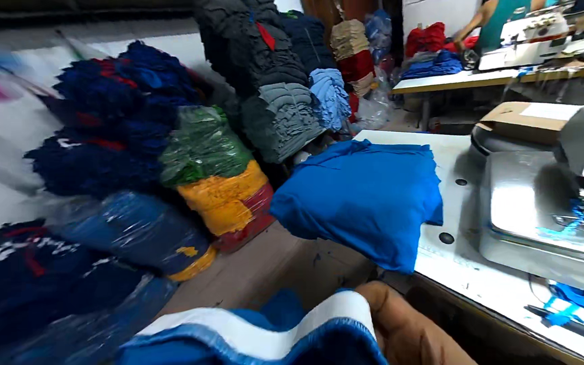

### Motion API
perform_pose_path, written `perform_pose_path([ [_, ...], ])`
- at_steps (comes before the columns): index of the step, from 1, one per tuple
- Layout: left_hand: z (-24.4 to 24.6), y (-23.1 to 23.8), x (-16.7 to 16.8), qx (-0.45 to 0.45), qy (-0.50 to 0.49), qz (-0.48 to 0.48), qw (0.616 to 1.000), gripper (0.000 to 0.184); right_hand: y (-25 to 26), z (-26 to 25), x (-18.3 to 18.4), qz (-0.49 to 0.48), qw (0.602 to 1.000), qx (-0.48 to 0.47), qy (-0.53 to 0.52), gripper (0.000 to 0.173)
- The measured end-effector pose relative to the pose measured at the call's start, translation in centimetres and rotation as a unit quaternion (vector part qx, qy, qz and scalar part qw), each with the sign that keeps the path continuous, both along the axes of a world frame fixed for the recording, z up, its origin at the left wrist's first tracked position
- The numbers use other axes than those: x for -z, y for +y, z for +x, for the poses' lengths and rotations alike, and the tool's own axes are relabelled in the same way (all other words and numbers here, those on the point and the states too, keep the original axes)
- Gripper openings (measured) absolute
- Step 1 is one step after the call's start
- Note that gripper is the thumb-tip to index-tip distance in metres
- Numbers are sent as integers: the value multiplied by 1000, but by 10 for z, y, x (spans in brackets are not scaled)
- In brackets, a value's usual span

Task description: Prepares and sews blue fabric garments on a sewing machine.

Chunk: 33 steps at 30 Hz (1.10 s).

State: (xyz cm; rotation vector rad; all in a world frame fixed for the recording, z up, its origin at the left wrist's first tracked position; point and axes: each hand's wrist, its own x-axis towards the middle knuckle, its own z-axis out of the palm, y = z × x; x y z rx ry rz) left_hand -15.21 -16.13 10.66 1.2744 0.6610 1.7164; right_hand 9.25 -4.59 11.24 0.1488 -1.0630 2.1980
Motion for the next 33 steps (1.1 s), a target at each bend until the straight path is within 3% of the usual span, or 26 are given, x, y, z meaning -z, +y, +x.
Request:
perform_pose_path([
  [1,-6,-1,-2,1,26,-43,999,30,1,0,-4,40,998,25,-39,41],
  [3,-4,3,-7,-108,141,-185,967,20,3,-1,-7,143,972,120,-145,40],
  [4,-3,8,-5,-208,233,-241,919,14,5,-4,-4,190,944,183,-199,37],
  [6,-12,19,5,-360,416,-280,787,19,14,-11,9,286,878,279,-264,29],
  [7,-18,21,8,-401,470,-265,740,17,19,-13,16,336,847,310,-272,25],
  [8,-23,21,10,-423,497,-246,717,17,23,-16,21,382,815,336,-278,22],
  [10,-16,19,-1,-434,485,-262,713,34,25,-20,21,452,754,356,-317,21],
  [11,3,22,-20,-438,431,-320,721,41,26,-21,18,486,719,361,-340,24],
  [13,39,33,-61,-469,302,-420,716,33,37,-23,18,555,644,394,-350,27],
  [14,23,17,-56,-447,328,-376,743,36,46,-21,15,573,625,400,-348,26],
  [16,-28,-20,-41,-347,386,-229,823,40,62,-13,-4,575,636,368,-360,22],
  [18,-37,-37,-47,-369,366,-197,831,41,70,-12,-26,553,660,328,-389,20],
  [20,-33,-30,-54,-473,370,-307,738,34,72,-34,-30,554,659,318,-397,19],
  [21,-43,-21,-49,-458,418,-366,693,27,71,-53,-23,562,651,326,-393,19],
  [23,-94,-5,-21,-378,535,-377,655,26,70,-97,1,577,642,325,-387,20],
  [25,-130,14,-15,-361,500,-406,674,30,74,-136,16,583,650,260,-411,25],
  [27,-151,13,-31,-429,480,-382,663,32,72,-166,5,564,673,214,-428,28],
  [29,-158,0,-63,-497,473,-347,639,32,63,-186,-12,567,704,233,-358,25],
  [33,-171,-46,-87,-523,516,-288,614,28,43,-211,-23,603,698,284,-262,27],
])
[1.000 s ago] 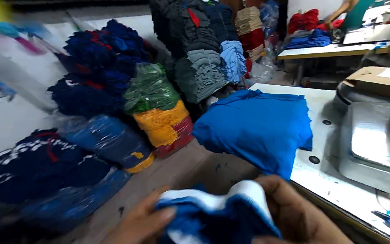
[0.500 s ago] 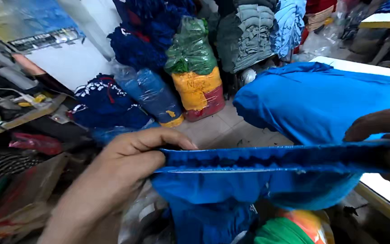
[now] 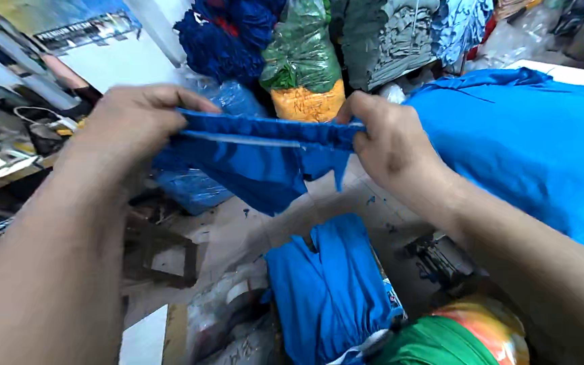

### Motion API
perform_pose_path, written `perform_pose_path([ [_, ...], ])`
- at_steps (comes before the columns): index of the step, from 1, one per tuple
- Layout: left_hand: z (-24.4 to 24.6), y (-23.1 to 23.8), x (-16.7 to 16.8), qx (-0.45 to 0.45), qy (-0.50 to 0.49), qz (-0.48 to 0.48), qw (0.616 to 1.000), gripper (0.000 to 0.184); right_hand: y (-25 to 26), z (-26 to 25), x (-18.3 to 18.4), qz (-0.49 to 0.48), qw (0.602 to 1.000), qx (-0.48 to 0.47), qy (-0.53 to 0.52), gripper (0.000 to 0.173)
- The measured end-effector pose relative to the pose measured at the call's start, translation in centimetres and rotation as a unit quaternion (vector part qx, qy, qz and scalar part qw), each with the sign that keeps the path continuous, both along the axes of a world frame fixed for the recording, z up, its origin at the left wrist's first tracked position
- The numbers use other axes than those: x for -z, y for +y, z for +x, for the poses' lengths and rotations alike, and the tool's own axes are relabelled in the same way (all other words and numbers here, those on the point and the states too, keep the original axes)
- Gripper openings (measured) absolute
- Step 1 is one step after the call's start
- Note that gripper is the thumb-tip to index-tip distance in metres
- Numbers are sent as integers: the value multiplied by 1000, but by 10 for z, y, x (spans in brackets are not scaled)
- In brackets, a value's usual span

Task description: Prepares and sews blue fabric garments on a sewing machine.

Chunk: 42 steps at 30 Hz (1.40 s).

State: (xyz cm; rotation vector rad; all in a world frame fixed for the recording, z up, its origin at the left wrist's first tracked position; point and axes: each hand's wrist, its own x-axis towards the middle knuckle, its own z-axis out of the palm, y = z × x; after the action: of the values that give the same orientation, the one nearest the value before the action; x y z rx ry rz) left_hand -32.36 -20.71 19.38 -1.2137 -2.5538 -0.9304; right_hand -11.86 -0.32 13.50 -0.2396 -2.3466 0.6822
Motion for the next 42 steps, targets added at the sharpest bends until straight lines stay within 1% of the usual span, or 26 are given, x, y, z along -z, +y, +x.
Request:
perform_pose_path([
  [2,14,-22,15,22,-18,-81,996,28,-5,0,27,-3,1000,-16,4,26],
  [4,38,-37,44,12,-89,-207,974,31,-15,10,76,-33,999,-33,-21,24],
  [5,49,-41,64,1,-136,-274,952,31,-22,18,104,-47,997,-43,-42,20],
  [7,67,-45,110,15,-250,-390,886,31,-39,41,152,-90,984,-68,-136,20],
  [9,87,-49,161,51,-329,-484,809,32,-53,65,188,-116,958,-91,-247,25],
  [10,99,-52,187,68,-346,-529,772,34,-58,75,203,-121,940,-104,-302,28],
  [12,127,-61,237,91,-361,-592,715,37,-67,93,229,-117,903,-121,-395,30],
  [13,138,-66,259,99,-369,-604,700,39,-70,98,238,-122,877,-133,-445,32],
  [14,144,-71,279,103,-371,-606,697,41,-71,100,244,-135,846,-146,-495,35],
  [16,149,-73,305,86,-358,-604,707,46,-70,98,252,-152,805,-160,-551,38],
  [18,154,-69,309,74,-331,-629,699,50,-66,97,255,-159,791,-159,-569,39],
  [20,160,-64,300,82,-302,-671,672,50,-64,98,253,-152,786,-162,-578,39],
  [21,162,-62,293,84,-288,-687,662,48,-64,98,250,-147,793,-164,-568,39],
  [22,162,-61,286,86,-280,-696,655,43,-65,99,246,-142,809,-165,-546,37],
  [24,160,-61,277,98,-286,-702,645,39,-68,101,237,-140,833,-164,-510,35],
  [25,160,-63,277,104,-287,-697,648,39,-68,102,234,-143,832,-165,-510,35],
  [26,162,-67,278,102,-282,-689,660,39,-69,103,233,-146,825,-168,-520,35],
  [29,174,-67,279,67,-247,-632,732,39,-66,101,248,-161,787,-177,-569,37],
  [31,179,-66,285,91,-246,-584,768,41,-62,101,260,-177,770,-171,-589,38],
  [32,180,-68,290,118,-247,-578,769,44,-61,101,264,-183,763,-170,-596,39],
  [33,180,-70,296,139,-247,-582,762,46,-59,101,267,-184,760,-172,-599,39],
  [35,177,-76,310,153,-238,-592,755,44,-57,102,268,-173,773,-180,-583,39],
  [37,169,-80,321,151,-229,-584,764,39,-55,106,265,-154,802,-186,-547,38],
  [38,166,-78,320,149,-232,-582,765,36,-54,108,262,-148,814,-190,-528,37],
  [40,164,-74,307,143,-230,-591,759,31,-57,110,259,-134,846,-205,-474,35],
  [42,163,-69,285,140,-233,-623,734,30,-63,110,261,-118,881,-219,-403,33],
])
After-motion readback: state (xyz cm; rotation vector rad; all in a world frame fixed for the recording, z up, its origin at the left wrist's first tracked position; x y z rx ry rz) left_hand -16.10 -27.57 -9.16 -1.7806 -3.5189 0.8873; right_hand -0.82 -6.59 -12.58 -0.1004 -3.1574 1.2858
